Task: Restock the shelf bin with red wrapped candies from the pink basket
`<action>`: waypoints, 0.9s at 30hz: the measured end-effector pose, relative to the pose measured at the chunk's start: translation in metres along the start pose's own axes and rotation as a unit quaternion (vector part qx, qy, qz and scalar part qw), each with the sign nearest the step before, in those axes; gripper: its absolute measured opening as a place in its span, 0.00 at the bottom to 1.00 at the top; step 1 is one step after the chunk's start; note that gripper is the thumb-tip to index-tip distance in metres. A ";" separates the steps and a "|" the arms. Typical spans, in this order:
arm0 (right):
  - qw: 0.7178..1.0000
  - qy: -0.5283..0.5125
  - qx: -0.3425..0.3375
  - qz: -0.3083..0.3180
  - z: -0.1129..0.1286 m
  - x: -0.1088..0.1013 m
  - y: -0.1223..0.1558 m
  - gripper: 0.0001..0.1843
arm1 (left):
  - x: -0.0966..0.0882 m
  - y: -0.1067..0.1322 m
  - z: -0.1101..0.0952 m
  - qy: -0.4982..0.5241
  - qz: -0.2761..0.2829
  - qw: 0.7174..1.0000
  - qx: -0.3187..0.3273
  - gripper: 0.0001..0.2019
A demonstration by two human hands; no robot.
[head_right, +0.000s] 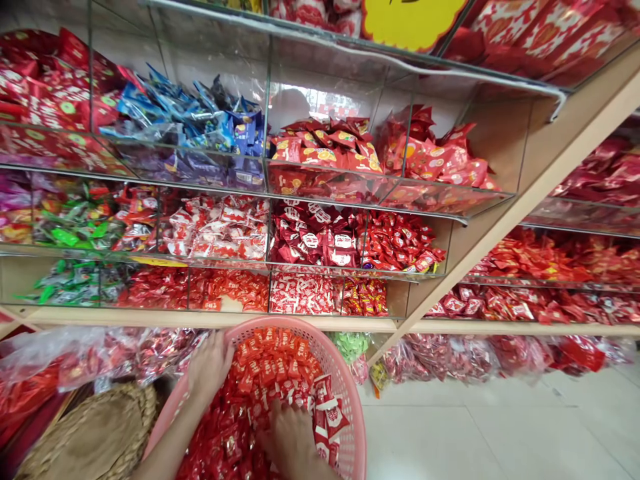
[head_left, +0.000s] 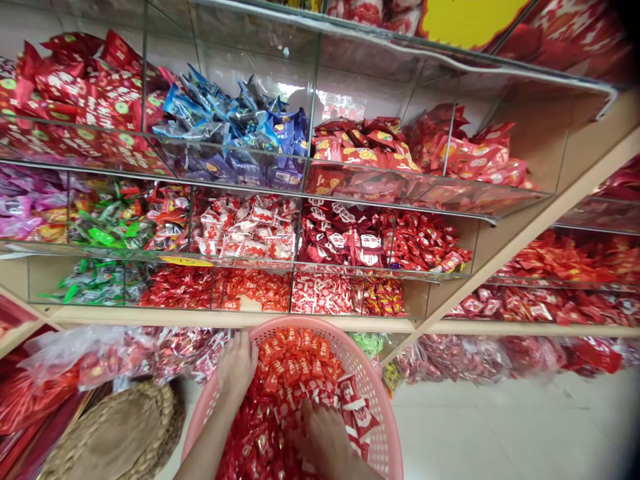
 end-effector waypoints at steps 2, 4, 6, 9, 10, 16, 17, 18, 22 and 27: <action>1.000 0.002 -0.004 -0.027 -0.007 -0.008 -0.002 0.14 | 0.000 0.000 0.000 -0.004 -0.001 1.000 -0.002 0.19; 0.997 0.006 -0.012 -0.071 -0.020 -0.023 -0.009 0.11 | 0.001 0.000 0.000 -0.003 -0.003 1.000 -0.003 0.19; 0.993 0.003 -0.018 -0.119 -0.038 -0.045 -0.025 0.08 | 0.003 -0.001 0.001 -0.002 -0.005 1.000 -0.004 0.19; 0.983 -0.013 -0.028 -0.178 -0.070 -0.083 -0.061 0.09 | 0.005 -0.001 0.001 -0.002 -0.008 1.000 -0.006 0.18; 0.982 -0.013 -0.029 -0.186 -0.081 -0.095 -0.075 0.09 | 0.005 -0.001 0.002 -0.001 -0.009 1.000 -0.008 0.18; 0.993 0.023 0.031 -0.115 -0.132 -0.122 -0.146 0.13 | 0.006 -0.001 0.002 0.023 -0.005 1.000 -0.013 0.19; 0.993 0.026 0.034 -0.106 -0.136 -0.121 -0.153 0.13 | 0.006 -0.001 0.002 0.027 -0.004 1.000 -0.014 0.19; 0.994 0.027 0.033 -0.098 -0.139 -0.119 -0.157 0.13 | 0.006 -0.001 0.002 0.029 -0.003 0.999 -0.015 0.18; 0.997 0.034 0.027 -0.064 -0.142 -0.112 -0.166 0.12 | 0.006 -0.001 0.002 0.028 -0.003 0.999 -0.016 0.18; 0.998 0.049 0.032 -0.028 -0.142 -0.112 -0.167 0.19 | 0.007 -0.001 0.002 0.009 -0.001 1.000 -0.015 0.18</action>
Point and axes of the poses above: each hand's wrist, its own y-axis away from the middle knuckle, its own x-axis out of the palm, z = x × y, the point moved 2 cm from there along -y, towards the middle knuckle, and after that the axes turned 13 degrees about -x, right-handed, at the moved point
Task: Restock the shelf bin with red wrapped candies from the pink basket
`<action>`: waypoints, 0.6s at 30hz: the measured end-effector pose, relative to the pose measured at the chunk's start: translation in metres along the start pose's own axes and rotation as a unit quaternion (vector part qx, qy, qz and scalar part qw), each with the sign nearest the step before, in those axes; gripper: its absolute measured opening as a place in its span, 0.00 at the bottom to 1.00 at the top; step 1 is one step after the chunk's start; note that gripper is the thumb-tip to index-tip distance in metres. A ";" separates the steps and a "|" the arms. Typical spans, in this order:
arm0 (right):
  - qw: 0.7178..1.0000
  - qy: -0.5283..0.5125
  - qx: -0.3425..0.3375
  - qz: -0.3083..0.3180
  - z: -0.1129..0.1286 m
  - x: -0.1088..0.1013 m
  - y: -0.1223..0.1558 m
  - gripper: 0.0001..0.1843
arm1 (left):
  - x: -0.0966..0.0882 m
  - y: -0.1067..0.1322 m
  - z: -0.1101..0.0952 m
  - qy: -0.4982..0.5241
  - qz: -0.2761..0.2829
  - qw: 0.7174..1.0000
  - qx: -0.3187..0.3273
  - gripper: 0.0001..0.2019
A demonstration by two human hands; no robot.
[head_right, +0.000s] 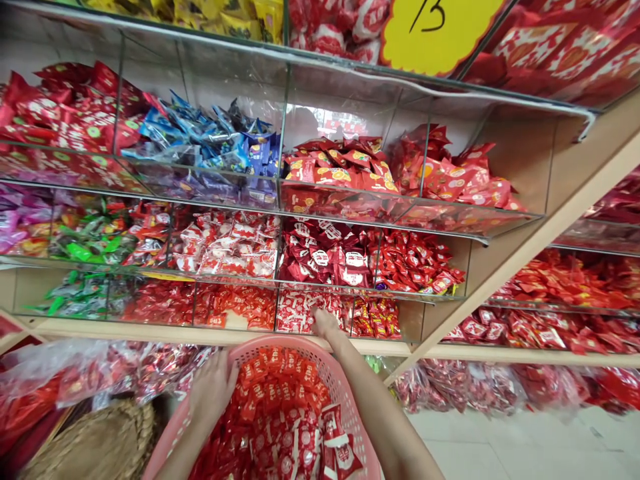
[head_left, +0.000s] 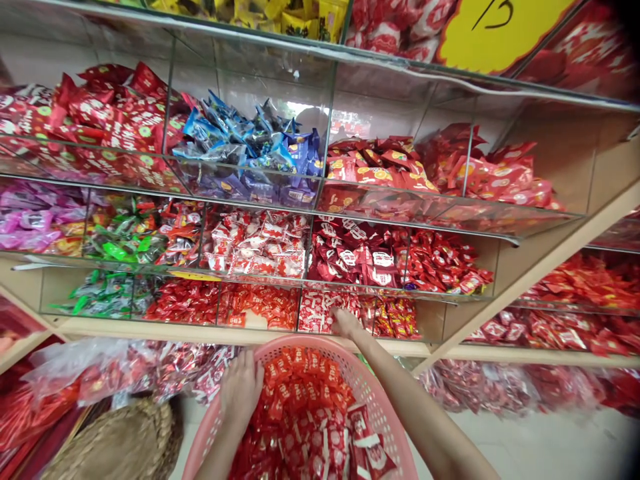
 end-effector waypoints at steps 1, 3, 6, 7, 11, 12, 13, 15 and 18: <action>1.000 0.004 -0.001 0.005 0.001 -0.001 0.000 0.19 | 0.000 0.000 0.000 -0.002 -0.001 1.000 0.000 0.18; 1.000 0.011 -0.004 0.014 0.003 -0.002 0.000 0.20 | 0.001 0.000 0.000 -0.003 -0.004 1.000 0.002 0.18; 1.000 0.022 -0.006 0.016 0.007 -0.003 -0.001 0.17 | 0.002 0.000 0.001 0.001 -0.006 1.000 0.000 0.18; 1.000 0.024 -0.006 0.013 0.008 -0.003 -0.001 0.16 | 0.002 0.000 0.001 0.003 -0.006 1.000 0.000 0.18; 1.000 0.028 -0.002 -0.003 0.007 -0.005 0.002 0.14 | 0.002 0.000 0.001 0.007 -0.005 1.000 0.002 0.18; 1.000 0.027 0.000 -0.006 0.006 -0.006 0.003 0.14 | 0.002 0.000 0.001 0.007 -0.005 1.000 0.002 0.18; 1.000 0.025 0.001 -0.010 0.004 -0.008 0.006 0.14 | 0.002 0.000 0.001 0.007 -0.004 1.000 0.001 0.18; 1.000 0.020 0.002 -0.019 0.001 -0.013 0.012 0.14 | 0.002 0.000 0.001 0.009 -0.001 1.000 -0.002 0.18; 0.999 0.006 -0.007 -0.039 0.001 -0.020 0.031 0.16 | 0.001 0.000 0.000 0.014 -0.002 1.000 -0.004 0.19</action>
Point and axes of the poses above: each hand's wrist, its own y-axis away from the middle knuckle, its own x-axis out of the palm, z = x × y, the point moved 2 cm from there along -y, towards the middle knuckle, and after that the axes turned 13 degrees about -x, right-handed, at the moved point
